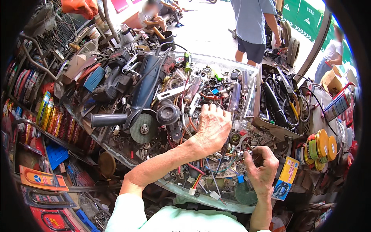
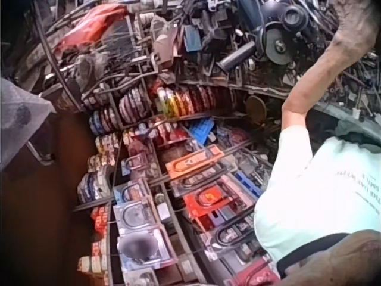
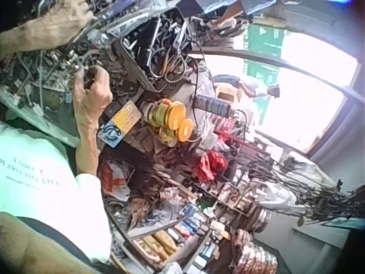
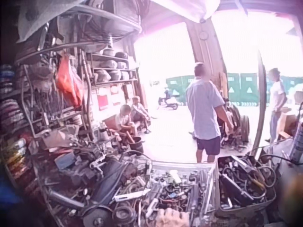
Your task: The person assembles small mechanical components on a cluttered workbench. They pick up a cylindrical metal part, attach a smaller piece, and repeatedly inspect the assembly by turning it over in their hands. The person occasionally reaches for other small parts from the table but primarily focuses on the single assembly.
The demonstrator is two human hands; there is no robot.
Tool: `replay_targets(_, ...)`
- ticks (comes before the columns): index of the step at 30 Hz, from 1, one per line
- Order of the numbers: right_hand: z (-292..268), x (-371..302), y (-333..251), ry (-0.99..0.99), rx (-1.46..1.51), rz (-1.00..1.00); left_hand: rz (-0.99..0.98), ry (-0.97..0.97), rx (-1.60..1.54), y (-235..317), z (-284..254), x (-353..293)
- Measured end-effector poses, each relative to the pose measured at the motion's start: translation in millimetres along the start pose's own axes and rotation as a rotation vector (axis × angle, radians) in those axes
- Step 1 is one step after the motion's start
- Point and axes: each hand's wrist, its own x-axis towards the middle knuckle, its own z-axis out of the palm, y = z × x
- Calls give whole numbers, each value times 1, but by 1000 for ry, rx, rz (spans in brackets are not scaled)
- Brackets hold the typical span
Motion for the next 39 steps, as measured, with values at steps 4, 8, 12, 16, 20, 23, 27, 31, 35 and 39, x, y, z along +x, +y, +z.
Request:
replay_targets(4, 3, -2, 0, -22, -24, -42, 98, 72, -223, 1, -3, -13)
replay_targets(8, 5, 0, 5, -46, -39, -102, 188, -14, -394, -10, -8, -30)
replay_targets(12, 6, 0, 5, -68, -33, -113, 322, 18, -511, -20, -21, -55)
replay_targets(16, 9, -3, 8, -59, -80, -207, 256, 1, -694, -39, -40, -54)
replay_targets(20, 9, -6, 2, -118, -98, -209, 101, 118, -398, -64, -47, -27)
replay_targets(23, 9, -7, -3, -147, -102, -219, 94, 90, -327, -77, -35, -16)
replay_targets(27, 5, -5, 0, -138, -122, -199, 186, -52, -278, -78, -22, -32)
replay_targets(31, 0, -1, -1, -101, -126, -179, 191, -81, -229, -89, -45, -39)
replay_targets(35, -3, 1, -2, -118, -145, -145, 201, -182, -302, -95, -52, -36)
replay_targets(39, -2, 2, 2, -144, -138, -150, 166, -257, -368, -97, -64, -39)
